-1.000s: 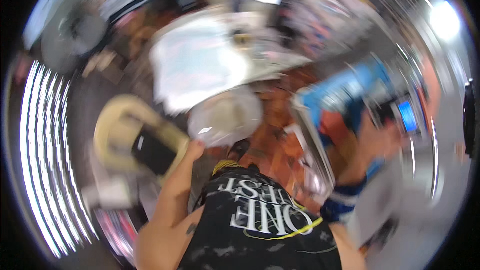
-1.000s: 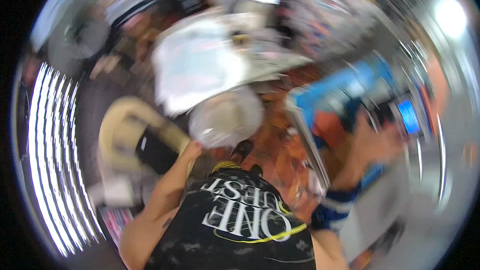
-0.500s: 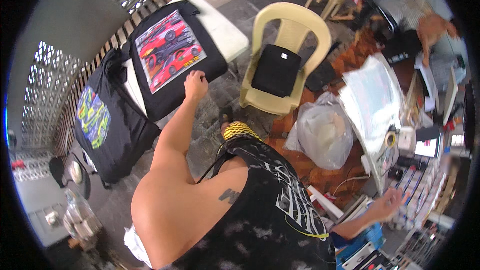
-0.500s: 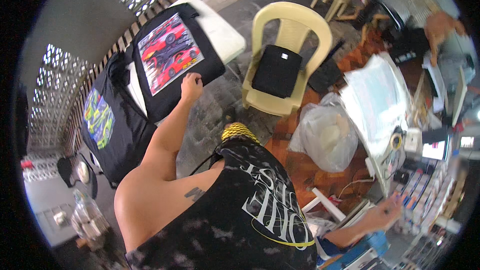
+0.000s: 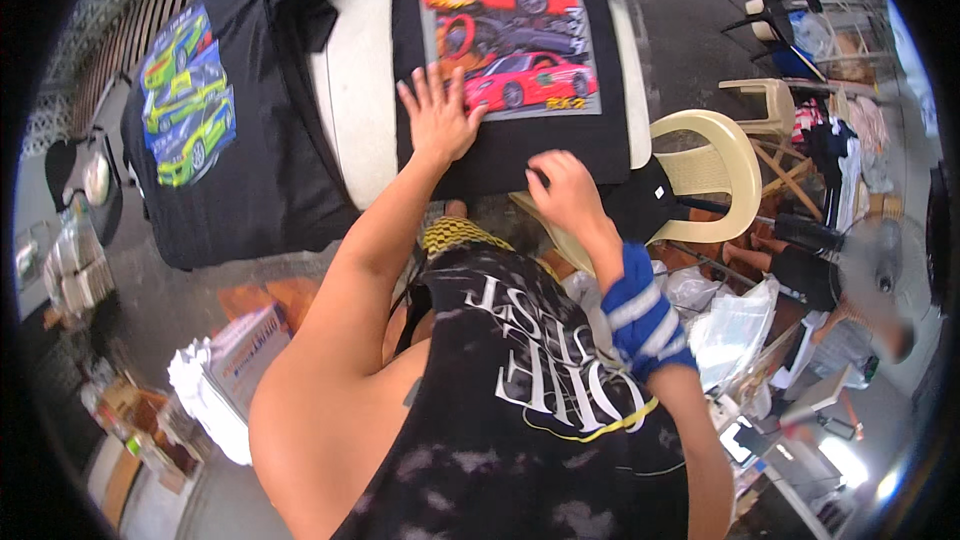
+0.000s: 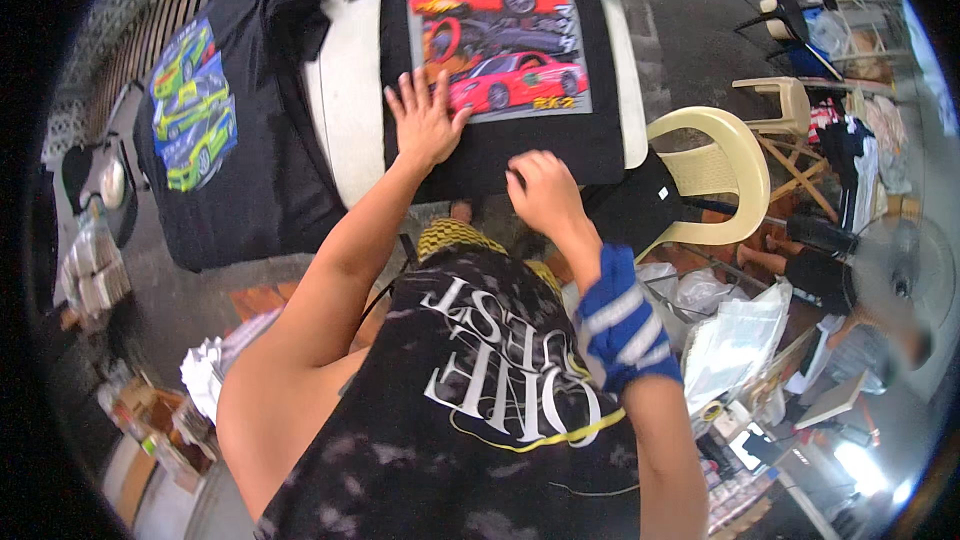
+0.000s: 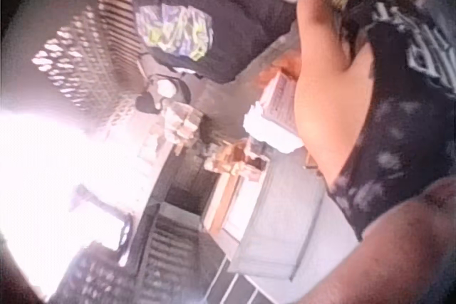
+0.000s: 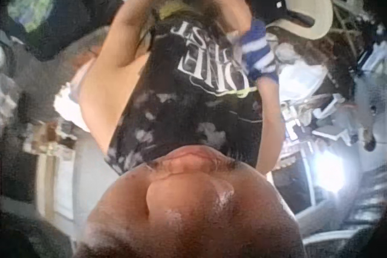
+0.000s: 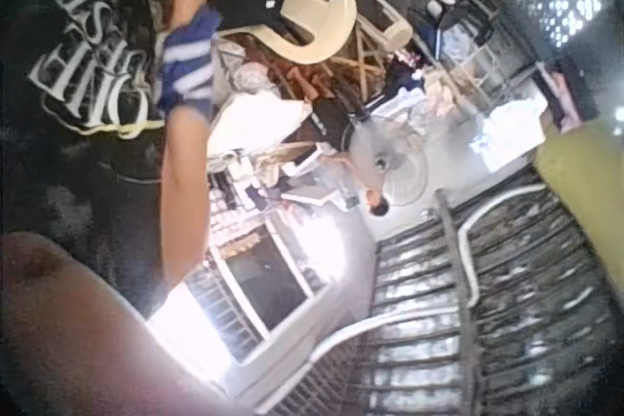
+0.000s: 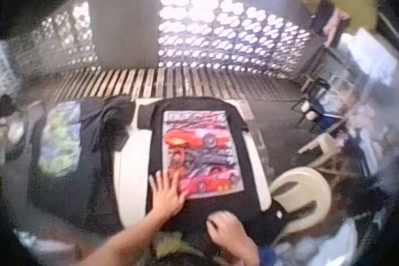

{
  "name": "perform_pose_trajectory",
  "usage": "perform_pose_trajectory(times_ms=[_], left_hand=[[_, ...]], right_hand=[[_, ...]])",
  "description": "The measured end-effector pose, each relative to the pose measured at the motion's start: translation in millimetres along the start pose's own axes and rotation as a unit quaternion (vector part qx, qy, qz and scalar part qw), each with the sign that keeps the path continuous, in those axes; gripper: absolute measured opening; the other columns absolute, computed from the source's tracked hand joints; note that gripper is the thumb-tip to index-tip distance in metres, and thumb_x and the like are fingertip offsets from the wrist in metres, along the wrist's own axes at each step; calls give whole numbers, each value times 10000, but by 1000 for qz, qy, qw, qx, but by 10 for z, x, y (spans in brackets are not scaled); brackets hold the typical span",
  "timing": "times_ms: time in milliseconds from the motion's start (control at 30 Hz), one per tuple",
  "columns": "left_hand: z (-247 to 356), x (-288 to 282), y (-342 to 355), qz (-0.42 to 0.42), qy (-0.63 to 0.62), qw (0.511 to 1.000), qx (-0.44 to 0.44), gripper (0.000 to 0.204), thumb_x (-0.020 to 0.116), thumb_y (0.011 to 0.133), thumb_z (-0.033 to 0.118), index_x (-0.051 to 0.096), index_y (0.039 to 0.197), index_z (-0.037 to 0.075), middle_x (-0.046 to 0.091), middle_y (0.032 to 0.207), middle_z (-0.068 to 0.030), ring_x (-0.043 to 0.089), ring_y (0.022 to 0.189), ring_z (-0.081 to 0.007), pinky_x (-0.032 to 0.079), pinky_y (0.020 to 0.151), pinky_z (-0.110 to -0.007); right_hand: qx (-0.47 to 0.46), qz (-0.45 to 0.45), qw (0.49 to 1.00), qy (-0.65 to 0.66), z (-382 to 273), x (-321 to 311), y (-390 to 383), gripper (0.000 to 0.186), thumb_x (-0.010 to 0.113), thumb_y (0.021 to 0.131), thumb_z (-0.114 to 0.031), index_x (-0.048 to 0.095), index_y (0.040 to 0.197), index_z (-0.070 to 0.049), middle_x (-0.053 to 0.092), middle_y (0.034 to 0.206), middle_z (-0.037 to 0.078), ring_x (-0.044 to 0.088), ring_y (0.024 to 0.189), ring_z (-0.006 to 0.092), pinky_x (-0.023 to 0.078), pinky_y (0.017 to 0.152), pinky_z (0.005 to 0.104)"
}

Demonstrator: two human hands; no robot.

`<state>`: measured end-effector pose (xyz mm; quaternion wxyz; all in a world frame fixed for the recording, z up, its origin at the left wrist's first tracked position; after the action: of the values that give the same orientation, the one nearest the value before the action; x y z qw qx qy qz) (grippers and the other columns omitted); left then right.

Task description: The person places a black t-shirt on a heat press, aligns a small logo transfer on the chest, and closes the press. After opening the press, the person removes the shirt, places it on a nearby chair, and repeats the process with another shirt, this time applying a larger graphic transfer to the back.

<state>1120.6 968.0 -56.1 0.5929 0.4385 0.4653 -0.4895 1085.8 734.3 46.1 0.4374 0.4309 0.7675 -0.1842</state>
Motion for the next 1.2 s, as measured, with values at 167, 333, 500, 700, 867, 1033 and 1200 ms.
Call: perform_pose_trajectory(times_ms=[167,333,500,700,867,1033,1200], left_hand=[[-311,-180,-549,33,-124,992,12,657,658,941,274,444,1527,70,362,1626,-174,258,1542,-391,149,1227,-659],[-535,-230,-991,6,-145,988,45,577,646,925,233,526,1475,104,423,1604,-106,320,1530,-296,155,1256,-582],[-506,-229,-994,10,-141,989,34,580,628,925,239,519,1481,118,434,1596,-93,327,1527,-284,157,1258,-571],[-481,-216,-1001,12,-115,993,31,602,625,905,267,518,1480,125,433,1594,-87,328,1526,-276,163,1255,-576],[-481,-226,-991,4,-110,994,28,610,631,895,269,522,1480,137,429,1597,-86,329,1524,-272,166,1255,-573],[-488,-232,-993,3,-115,993,29,597,629,895,271,535,1471,144,431,1596,-84,332,1522,-273,163,1258,-573],[-492,-202,-1001,1,-117,993,25,587,627,898,270,544,1465,141,441,1590,-85,330,1523,-267,156,1262,-571]], right_hand=[[-103,-13,993,-65,137,616,792,150,677,866,-148,691,988,-62,677,963,103,647,957,319,513,848,443],[-246,-112,953,-136,-34,876,1255,224,671,845,-118,669,1060,-55,673,1022,103,643,979,301,515,875,431],[-343,-140,912,-176,-9,900,1426,240,596,882,-166,669,1096,-86,664,929,60,660,932,246,519,811,394],[-360,-135,915,-126,-120,974,1530,305,592,886,-171,665,1167,-79,680,933,67,675,927,253,531,801,384],[-210,-133,966,-65,-223,1021,1553,306,669,867,-125,683,1165,-56,733,888,105,723,869,297,567,767,416],[144,-157,968,135,-130,1073,1615,280,730,850,-140,723,1110,-35,776,983,155,760,914,277,594,820,377],[261,-93,942,192,328,1033,1832,263,753,829,-98,741,1079,-16,770,993,131,742,879,213,589,818,349]])
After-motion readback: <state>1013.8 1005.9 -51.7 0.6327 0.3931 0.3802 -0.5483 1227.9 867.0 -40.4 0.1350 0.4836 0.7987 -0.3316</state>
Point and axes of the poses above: each hand's wrist, its own y-axis towards the middle knuckle, its own x-axis out of the palm, z = x × y, the point moved 1 cm from there along y, towards the middle knuckle
